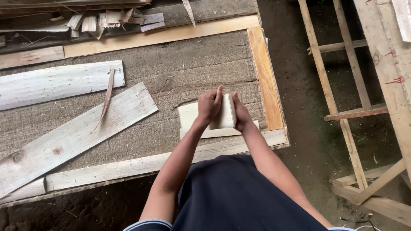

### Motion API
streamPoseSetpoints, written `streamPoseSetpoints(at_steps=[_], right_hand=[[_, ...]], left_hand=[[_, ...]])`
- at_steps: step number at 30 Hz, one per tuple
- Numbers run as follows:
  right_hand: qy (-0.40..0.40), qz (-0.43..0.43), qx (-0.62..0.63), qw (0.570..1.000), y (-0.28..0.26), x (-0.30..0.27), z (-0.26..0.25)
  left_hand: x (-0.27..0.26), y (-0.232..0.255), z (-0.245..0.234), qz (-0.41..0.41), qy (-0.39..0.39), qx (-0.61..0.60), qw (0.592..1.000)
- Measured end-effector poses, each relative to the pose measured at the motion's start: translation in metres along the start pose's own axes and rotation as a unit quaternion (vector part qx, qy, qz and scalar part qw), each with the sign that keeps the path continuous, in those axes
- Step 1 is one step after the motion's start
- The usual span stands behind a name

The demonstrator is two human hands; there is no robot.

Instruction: The person uses a red utility knife to cut thin wooden strips on a workbench. They repeatedly measure, score, and snap the wood into smaller pieces, then stack the cut pieces on the bench. The person also handles a longer wooden plank, scoring it with the knife.

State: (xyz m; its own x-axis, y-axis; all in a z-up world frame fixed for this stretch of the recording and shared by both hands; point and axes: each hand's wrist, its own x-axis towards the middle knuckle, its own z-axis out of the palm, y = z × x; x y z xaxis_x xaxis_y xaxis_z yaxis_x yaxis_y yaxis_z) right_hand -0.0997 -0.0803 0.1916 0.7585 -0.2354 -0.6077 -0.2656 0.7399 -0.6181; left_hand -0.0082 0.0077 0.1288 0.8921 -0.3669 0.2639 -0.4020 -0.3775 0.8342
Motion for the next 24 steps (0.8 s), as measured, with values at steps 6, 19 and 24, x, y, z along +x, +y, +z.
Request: streamPoseSetpoints(at_steps=[6,19,24], right_hand=[[-0.051,0.068,0.097,0.992,0.018,0.017,0.011],[-0.089,-0.037,-0.091,0.991,0.010,0.044,-0.069],[-0.083,-0.220,-0.292,0.927,-0.001,0.043,-0.077]], left_hand=[[-0.001,0.007,0.010,-0.008,0.025,-0.090,0.996],[0.002,-0.052,-0.012,0.053,0.012,0.101,0.993],[0.009,-0.044,-0.049,0.048,-0.213,-0.049,0.975]])
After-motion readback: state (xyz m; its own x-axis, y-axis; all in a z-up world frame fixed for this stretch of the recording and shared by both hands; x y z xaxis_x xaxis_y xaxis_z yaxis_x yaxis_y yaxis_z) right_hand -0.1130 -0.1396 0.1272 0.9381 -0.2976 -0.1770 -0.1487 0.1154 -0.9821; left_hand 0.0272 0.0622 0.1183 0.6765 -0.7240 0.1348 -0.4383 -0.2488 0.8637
